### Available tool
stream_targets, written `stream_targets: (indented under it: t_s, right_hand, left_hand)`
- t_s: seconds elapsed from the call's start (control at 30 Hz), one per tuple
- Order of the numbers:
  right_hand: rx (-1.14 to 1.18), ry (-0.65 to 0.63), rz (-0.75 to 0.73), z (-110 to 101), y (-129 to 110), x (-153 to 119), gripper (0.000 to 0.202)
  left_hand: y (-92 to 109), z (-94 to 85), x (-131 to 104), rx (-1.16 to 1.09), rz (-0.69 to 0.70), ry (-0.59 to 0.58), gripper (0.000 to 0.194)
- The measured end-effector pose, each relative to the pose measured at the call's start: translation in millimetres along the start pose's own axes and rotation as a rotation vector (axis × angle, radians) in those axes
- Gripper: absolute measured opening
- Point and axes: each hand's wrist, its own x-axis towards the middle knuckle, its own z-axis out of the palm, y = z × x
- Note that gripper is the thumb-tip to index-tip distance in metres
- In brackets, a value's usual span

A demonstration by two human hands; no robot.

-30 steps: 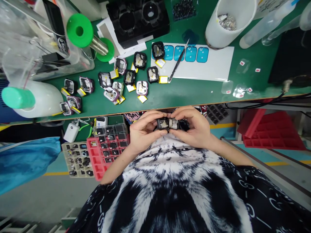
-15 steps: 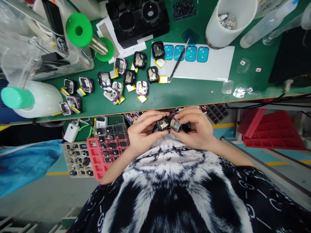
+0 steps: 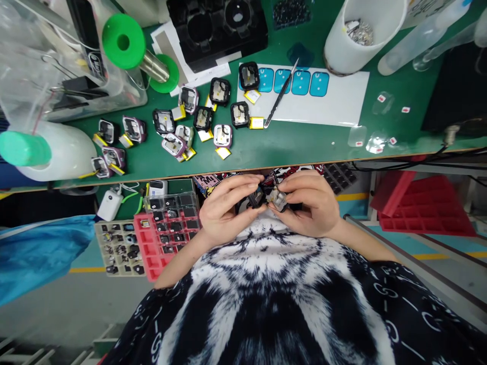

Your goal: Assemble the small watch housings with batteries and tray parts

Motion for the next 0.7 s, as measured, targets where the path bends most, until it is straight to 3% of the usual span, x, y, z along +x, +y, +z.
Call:
stream_targets:
  t_s: [0.7]
  right_hand:
    - [0.041,0.145,0.095,0.2,-0.8,-2.7,0.053]
  left_hand:
    - [2.0,1.6,4.3,-0.062,-0.028,0.045,0.064]
